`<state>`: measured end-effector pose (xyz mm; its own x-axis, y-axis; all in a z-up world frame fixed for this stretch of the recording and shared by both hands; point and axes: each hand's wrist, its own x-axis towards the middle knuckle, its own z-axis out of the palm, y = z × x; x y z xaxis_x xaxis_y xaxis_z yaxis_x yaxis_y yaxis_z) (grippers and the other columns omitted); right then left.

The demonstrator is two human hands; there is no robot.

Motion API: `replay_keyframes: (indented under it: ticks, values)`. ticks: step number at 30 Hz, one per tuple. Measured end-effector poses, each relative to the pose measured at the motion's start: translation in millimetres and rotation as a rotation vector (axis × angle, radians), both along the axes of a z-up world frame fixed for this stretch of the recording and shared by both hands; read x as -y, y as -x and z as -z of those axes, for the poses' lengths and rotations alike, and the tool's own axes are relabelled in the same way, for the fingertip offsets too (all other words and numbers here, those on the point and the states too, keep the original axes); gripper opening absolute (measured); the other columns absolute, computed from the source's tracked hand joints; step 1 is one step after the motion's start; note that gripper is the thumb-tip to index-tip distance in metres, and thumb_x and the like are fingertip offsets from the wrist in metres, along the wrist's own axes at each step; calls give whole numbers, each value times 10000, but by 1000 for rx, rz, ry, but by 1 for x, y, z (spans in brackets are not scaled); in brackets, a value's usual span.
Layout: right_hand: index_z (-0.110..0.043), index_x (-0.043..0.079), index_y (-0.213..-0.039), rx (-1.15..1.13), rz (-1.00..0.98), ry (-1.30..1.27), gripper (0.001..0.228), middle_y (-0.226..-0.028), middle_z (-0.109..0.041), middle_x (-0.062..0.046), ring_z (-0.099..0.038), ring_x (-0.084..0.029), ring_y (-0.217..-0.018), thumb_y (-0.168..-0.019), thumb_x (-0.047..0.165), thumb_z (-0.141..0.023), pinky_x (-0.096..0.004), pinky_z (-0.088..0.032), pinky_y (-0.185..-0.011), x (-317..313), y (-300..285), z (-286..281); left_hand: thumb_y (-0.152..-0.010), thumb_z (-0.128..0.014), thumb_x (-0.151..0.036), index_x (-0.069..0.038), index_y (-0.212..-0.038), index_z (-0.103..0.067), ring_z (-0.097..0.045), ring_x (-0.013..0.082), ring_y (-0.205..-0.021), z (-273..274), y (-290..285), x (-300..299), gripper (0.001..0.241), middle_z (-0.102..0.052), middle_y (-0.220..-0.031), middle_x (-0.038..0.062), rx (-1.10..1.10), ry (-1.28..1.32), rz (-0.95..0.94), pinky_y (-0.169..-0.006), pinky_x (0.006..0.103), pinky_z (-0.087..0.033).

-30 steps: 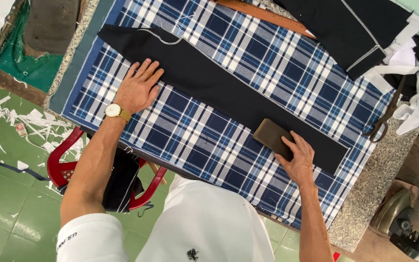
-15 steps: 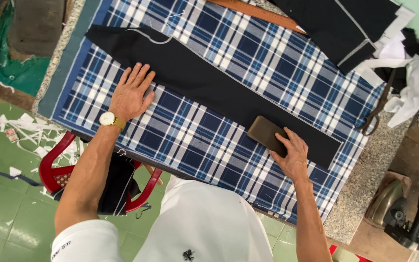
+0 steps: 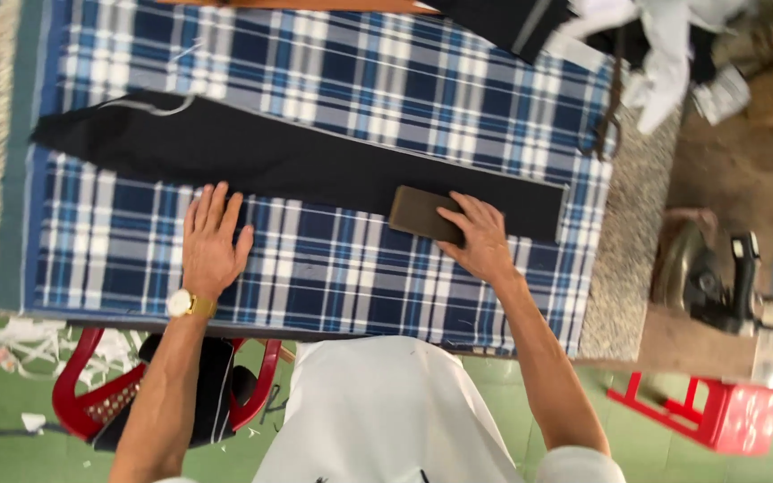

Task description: The person irons a long black fabric piece on a plaid-covered table, repeatedly folding and pressing sections with a steam iron and a wooden pressing block. The person adjusts the fabric, uses the block to press seams, and continues ironing different areas until the end of the clip.

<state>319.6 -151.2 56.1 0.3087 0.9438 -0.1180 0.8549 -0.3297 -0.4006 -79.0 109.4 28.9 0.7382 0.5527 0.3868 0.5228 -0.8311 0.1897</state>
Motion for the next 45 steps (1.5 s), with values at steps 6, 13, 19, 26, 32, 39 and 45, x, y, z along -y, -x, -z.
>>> replay_keyframes:
  ticks: [6, 13, 19, 26, 32, 39, 45]
  values:
    - [-598, 371, -1399, 60, -54, -43, 639, -1553, -487, 34, -409, -175, -1458, -802, 391, -826, -435, -248, -1213, 9, -12, 17, -1081, -533, -308, -22, -1406, -611, -398, 364, -1490, 6, -35, 38, 440, -483, -1586, 194, 25, 64, 58, -1196, 519, -318]
    - [-581, 384, -1388, 167, -4, 31, 695, -1519, -517, 6, -468, -204, -1417, -747, 367, -848, -470, -302, -1153, 78, -79, 1, -1052, -597, -285, -43, -1314, -669, -512, 342, -1422, 4, -45, 78, 364, -587, -1500, 162, -34, 4, 17, -1165, 490, -394]
    - [-589, 365, -1411, 101, 184, 137, 673, -1568, -490, 27, -410, -178, -1475, -780, 346, -823, -441, -256, -1215, 153, -141, 6, -1039, -611, -282, -51, -1301, -683, -522, 347, -1408, 13, -53, 115, 356, -587, -1502, 166, -62, 18, -77, -1156, 488, -400]
    - [-565, 311, -1466, 88, 185, 231, 663, -1634, -419, -51, -336, -257, -1525, -853, 464, -764, -464, -243, -1251, 174, -155, -27, -1034, -627, -271, -46, -1295, -686, -509, 365, -1406, 9, -55, 142, 349, -569, -1513, 194, -72, -61, -183, -1150, 494, -385]
    - [-696, 112, -1367, 316, 424, 130, 551, -1527, -498, -191, -434, -364, -1396, -888, 348, -832, -542, -340, -1125, 211, -207, -73, -1049, -596, -275, -23, -1317, -668, -490, 396, -1417, -3, -41, 179, 375, -549, -1527, 216, -150, 1, -294, -1149, 523, -376]
    - [-378, 52, -1616, 226, 910, 377, 745, -1631, -157, -285, -47, -421, -1464, -991, 245, -735, -693, -143, -1143, 265, -291, -79, -1064, -562, -272, -17, -1315, -665, -515, 420, -1397, 0, -12, 219, 373, -558, -1526, 217, -208, 59, -427, -1111, 553, -418]
    - [-681, -20, -1345, 193, 634, 344, 543, -1099, -718, -337, -656, -568, -902, -1010, 400, -764, -636, -505, -673, 370, -397, 2, -1075, -544, -278, -2, -1308, -661, -524, 408, -1382, -12, 9, 235, 380, -581, -1479, 223, -187, 51, -522, -1061, 540, -433]
